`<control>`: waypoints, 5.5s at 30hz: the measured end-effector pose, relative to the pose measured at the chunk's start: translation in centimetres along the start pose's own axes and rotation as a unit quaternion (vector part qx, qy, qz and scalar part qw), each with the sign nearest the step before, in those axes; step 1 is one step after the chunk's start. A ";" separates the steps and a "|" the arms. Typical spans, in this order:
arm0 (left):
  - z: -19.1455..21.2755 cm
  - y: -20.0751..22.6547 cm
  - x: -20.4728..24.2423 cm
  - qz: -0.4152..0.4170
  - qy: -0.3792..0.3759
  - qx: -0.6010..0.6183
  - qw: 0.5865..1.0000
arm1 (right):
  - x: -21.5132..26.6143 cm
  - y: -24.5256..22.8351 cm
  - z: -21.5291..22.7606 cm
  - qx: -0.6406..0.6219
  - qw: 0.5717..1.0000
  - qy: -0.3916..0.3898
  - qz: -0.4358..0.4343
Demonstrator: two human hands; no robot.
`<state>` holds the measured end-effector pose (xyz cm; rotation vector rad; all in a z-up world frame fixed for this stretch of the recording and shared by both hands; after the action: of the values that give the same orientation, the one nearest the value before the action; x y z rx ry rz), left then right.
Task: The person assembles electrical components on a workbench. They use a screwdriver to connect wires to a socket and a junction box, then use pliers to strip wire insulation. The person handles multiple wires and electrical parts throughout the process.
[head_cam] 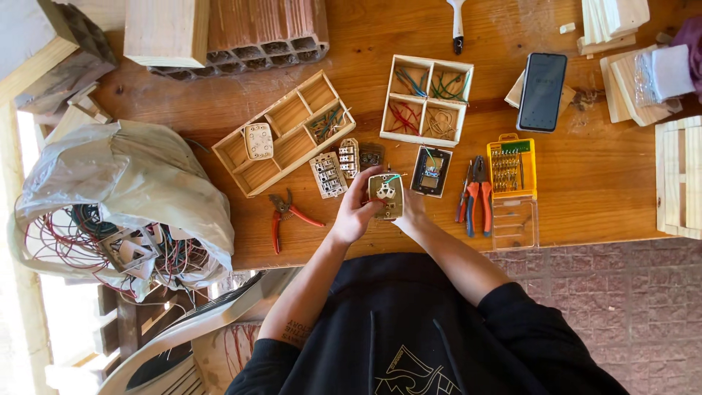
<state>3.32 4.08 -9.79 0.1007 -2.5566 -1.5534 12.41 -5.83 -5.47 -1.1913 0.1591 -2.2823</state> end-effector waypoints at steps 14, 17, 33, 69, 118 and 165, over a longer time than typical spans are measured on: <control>-1.8 4.4 -1.1 -0.011 0.008 -0.128 0.992 | 6.4 10.6 2.4 -0.259 0.895 0.350 0.095; -3.2 5.1 -1.4 -0.007 0.004 -0.131 0.991 | 9.1 8.4 5.0 -0.202 0.901 0.346 0.164; -3.8 4.1 -2.1 -0.037 0.022 -0.299 0.953 | 11.4 4.2 7.2 0.049 0.897 0.376 0.226; -6.0 6.2 0.2 -0.021 0.028 -0.326 0.945 | 15.9 3.0 7.2 0.122 0.922 0.312 0.194; -6.8 3.1 0.4 0.016 0.041 -0.068 0.997 | 12.7 1.3 8.2 -0.211 0.733 0.408 0.501; -5.6 5.6 1.6 -0.014 0.075 -0.033 0.997 | 11.7 -1.3 8.4 -0.188 0.679 0.416 0.575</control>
<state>2.73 1.59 -2.13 0.2370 -2.3961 -1.5743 13.19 -9.66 8.46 0.0803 1.3400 -1.3885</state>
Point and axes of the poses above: each hand's wrist, its own x-axis away from the middle knuckle, its own z-axis out of the back of the hand, y = z × x, the point moved 2 cm from there along -x, towards the middle knuckle, and after that the axes turned 7 degrees about -y, right-handed, at the moved point
